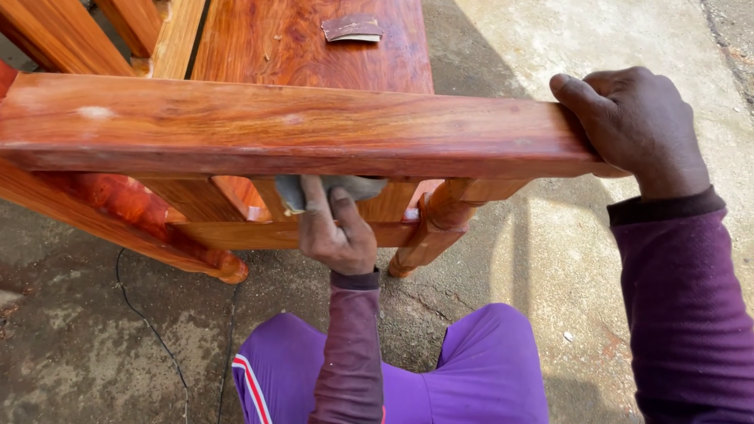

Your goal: The person sits on the ground and sands the armrest and side frame of a wooden chair using a sanding block. They hold the chair steady with one hand while rubbing the sanding block along the wood grain with the other.

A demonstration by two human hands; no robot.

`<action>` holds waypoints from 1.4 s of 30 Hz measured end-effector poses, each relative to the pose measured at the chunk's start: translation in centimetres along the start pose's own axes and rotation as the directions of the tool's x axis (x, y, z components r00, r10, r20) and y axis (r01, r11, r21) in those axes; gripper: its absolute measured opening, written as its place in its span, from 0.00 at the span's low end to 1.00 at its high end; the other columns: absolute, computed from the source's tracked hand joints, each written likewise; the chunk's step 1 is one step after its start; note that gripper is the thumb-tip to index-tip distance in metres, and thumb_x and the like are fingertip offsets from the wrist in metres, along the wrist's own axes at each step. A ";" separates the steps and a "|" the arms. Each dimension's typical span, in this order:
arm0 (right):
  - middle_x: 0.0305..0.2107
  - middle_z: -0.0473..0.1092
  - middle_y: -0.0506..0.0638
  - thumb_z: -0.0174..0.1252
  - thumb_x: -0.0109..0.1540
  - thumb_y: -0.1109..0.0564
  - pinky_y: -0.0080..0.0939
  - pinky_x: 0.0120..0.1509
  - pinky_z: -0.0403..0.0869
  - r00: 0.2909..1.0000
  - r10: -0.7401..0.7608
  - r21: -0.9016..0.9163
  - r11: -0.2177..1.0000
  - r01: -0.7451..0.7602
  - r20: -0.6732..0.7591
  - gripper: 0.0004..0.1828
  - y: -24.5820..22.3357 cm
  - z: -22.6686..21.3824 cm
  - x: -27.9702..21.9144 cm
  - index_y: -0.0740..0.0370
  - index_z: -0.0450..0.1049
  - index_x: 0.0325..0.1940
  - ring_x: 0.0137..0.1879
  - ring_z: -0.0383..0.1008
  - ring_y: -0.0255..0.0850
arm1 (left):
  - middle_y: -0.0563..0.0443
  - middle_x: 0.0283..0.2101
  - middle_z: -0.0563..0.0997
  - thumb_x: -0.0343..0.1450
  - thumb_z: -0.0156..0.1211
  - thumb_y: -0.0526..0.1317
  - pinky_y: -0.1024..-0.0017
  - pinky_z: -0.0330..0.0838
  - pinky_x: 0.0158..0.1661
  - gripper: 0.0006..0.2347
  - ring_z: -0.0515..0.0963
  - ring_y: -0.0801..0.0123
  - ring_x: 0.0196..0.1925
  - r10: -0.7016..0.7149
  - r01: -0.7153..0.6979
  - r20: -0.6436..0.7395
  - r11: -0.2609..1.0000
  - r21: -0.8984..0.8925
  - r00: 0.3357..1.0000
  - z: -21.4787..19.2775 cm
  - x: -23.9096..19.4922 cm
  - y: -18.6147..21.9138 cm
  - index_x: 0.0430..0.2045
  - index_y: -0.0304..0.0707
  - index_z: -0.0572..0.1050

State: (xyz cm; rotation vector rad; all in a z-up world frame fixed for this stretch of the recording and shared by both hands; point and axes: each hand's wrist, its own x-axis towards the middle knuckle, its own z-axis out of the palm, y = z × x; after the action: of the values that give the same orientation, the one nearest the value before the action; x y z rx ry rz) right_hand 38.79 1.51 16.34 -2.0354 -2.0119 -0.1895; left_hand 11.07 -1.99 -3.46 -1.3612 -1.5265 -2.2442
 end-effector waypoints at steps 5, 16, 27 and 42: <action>0.32 0.75 0.61 0.51 0.74 0.32 0.59 0.44 0.73 1.000 -0.013 -0.026 1.000 0.013 0.005 0.28 -0.4 -0.2 0.0 0.54 0.84 0.44 0.37 0.76 0.62 | 0.29 0.51 0.79 0.83 0.54 0.42 0.61 0.83 0.47 0.15 0.84 0.51 0.51 -0.083 0.083 -0.030 0.996 0.014 0.996 2.2 -2.0 1.7 0.65 0.41 0.69; 0.27 0.75 0.61 0.50 0.71 0.35 0.57 0.41 0.74 0.998 0.058 -0.062 0.996 -0.056 0.020 0.27 -2.5 -1.4 -0.6 0.57 0.83 0.42 0.32 0.76 0.59 | 0.57 0.30 0.75 0.74 0.61 0.31 0.68 0.78 0.31 0.21 0.77 0.67 0.29 0.241 -0.276 0.228 0.951 0.136 0.943 1.1 -3.2 -2.8 0.58 0.65 0.74; 0.27 0.75 0.61 0.51 0.70 0.35 0.57 0.41 0.73 0.998 0.064 -0.027 0.998 -0.064 0.011 0.26 -2.5 -1.3 -1.0 0.57 0.83 0.41 0.32 0.76 0.59 | 0.57 0.32 0.70 0.77 0.55 0.37 0.65 0.77 0.34 0.20 0.74 0.66 0.31 0.350 -0.427 0.363 0.890 0.158 0.863 0.5 -3.5 -3.2 0.63 0.68 0.71; 0.25 0.74 0.60 0.51 0.70 0.36 0.57 0.39 0.73 0.999 0.033 -0.001 0.999 -0.033 -0.016 0.26 -2.8 -1.7 -0.7 0.57 0.83 0.40 0.29 0.75 0.57 | 0.56 0.35 0.78 0.78 0.61 0.40 0.72 0.75 0.28 0.16 0.74 0.72 0.29 0.254 -0.317 0.260 0.918 0.237 0.931 -0.5 -3.4 -6.0 0.60 0.67 0.74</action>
State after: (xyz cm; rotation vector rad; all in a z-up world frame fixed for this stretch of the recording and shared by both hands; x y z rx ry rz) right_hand 36.11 0.37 18.08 -2.0595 -1.9680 -0.2007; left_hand 9.57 -0.73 -10.10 -1.6675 -1.5131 -1.6817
